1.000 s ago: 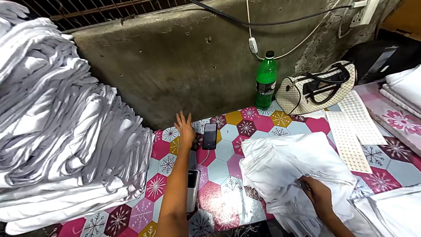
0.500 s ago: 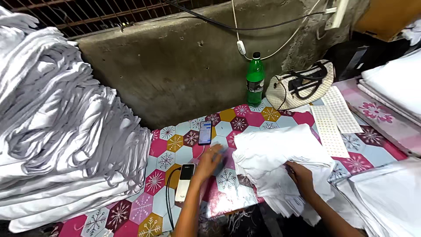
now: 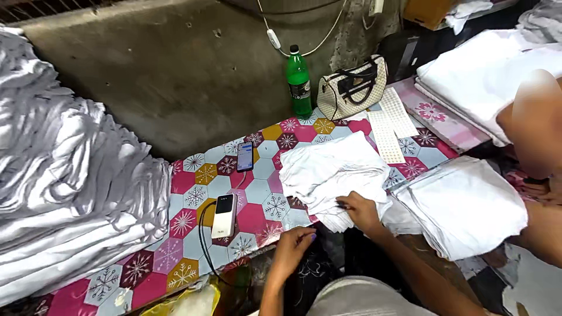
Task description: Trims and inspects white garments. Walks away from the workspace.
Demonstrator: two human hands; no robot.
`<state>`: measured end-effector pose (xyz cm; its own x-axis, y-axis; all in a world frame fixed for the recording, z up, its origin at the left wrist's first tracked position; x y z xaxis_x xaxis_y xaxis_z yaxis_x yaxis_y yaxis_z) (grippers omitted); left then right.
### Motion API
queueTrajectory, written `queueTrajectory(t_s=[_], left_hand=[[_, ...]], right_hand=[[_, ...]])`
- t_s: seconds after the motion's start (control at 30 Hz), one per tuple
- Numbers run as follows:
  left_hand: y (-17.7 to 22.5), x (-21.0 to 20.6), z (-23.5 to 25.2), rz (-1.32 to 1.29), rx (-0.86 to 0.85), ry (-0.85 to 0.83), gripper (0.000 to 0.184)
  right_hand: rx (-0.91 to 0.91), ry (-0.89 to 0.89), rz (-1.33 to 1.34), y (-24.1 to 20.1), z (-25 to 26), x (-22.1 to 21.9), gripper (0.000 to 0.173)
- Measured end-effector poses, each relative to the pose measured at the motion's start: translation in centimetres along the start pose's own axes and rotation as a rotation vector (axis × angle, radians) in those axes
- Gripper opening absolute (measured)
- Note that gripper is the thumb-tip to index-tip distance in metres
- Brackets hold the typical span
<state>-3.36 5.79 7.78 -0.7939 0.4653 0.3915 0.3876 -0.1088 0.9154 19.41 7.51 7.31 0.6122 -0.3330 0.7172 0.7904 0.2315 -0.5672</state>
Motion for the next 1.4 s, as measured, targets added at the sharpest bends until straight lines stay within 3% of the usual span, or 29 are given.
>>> queueTrajectory(t_s=[0.13,0.23,0.33,0.4,0.53,0.67,0.77,0.83,0.93,1.07,1.13,1.3,1.4], left_hand=[[0.3,-5.1,3.0,0.008,0.006,0.016,0.022],[-0.2,-6.1,5.0,0.108,0.076,0.186,0.023],[-0.7,-6.4,6.4,0.165,0.139,0.293,0.033],[-0.4,-6.4,6.6,0.124,0.093,0.364,0.036],[-0.7,-5.8,6.5,-0.181,0.014,0.457,0.018],[-1.9,-5.8,5.5,-0.396,0.099,0.389,0.015],[-1.5,-6.4,5.6,-0.611,0.138,0.323,0.031],[-1.4,-5.8,5.8,-0.624,0.143,0.402,0.018],[-1.8,-5.0,5.6,-0.537,0.175,0.382,0.009],[-1.9,-4.8,5.0,-0.417,0.167,0.267,0.02],[-1.4,-4.6,5.4,-0.364,0.122,0.3,0.017],[-1.0,-4.4,5.9,-0.189,0.086,0.329,0.013],[-0.9,-4.6,5.2,-0.123,0.078,0.328,0.014]], right_hand=[[0.112,-0.133,-0.203,-1.9,-0.2,-1.8,0.027],[0.146,-0.093,-0.225,-1.7,0.0,-2.1,0.02],[-0.116,-0.259,-0.07,-0.4,0.5,-2.2,0.019],[-0.293,-0.322,0.134,0.7,0.7,-2.4,0.023],[-0.518,-0.274,0.514,1.7,0.4,-2.6,0.018],[-0.645,-0.276,0.657,2.2,-0.2,-2.5,0.012],[-0.679,-0.267,0.725,2.1,-0.5,-2.8,0.01],[-0.688,-0.265,0.753,1.9,-0.7,-3.2,0.01],[-0.687,-0.258,0.743,1.9,-0.8,-3.1,0.009],[-0.692,-0.279,0.745,1.9,-1.2,-3.0,0.009],[-0.649,-0.277,0.718,1.6,-1.2,-3.1,0.011],[-0.141,-0.212,0.173,-2.2,-0.1,-1.2,0.019],[-0.119,-0.2,0.095,-2.4,0.0,-1.2,0.02]])
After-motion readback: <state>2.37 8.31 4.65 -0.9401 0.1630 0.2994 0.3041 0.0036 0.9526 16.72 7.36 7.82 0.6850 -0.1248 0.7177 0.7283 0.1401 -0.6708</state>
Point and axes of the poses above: each hand's wrist, its own z-axis towards the middle knuckle, its own x-axis out of the back of the hand, y = z × x, the point moved 9 cm from there along z, towards the middle knuckle, and after that the axes turned 3 degrees about -z, right-handed, at the moved point
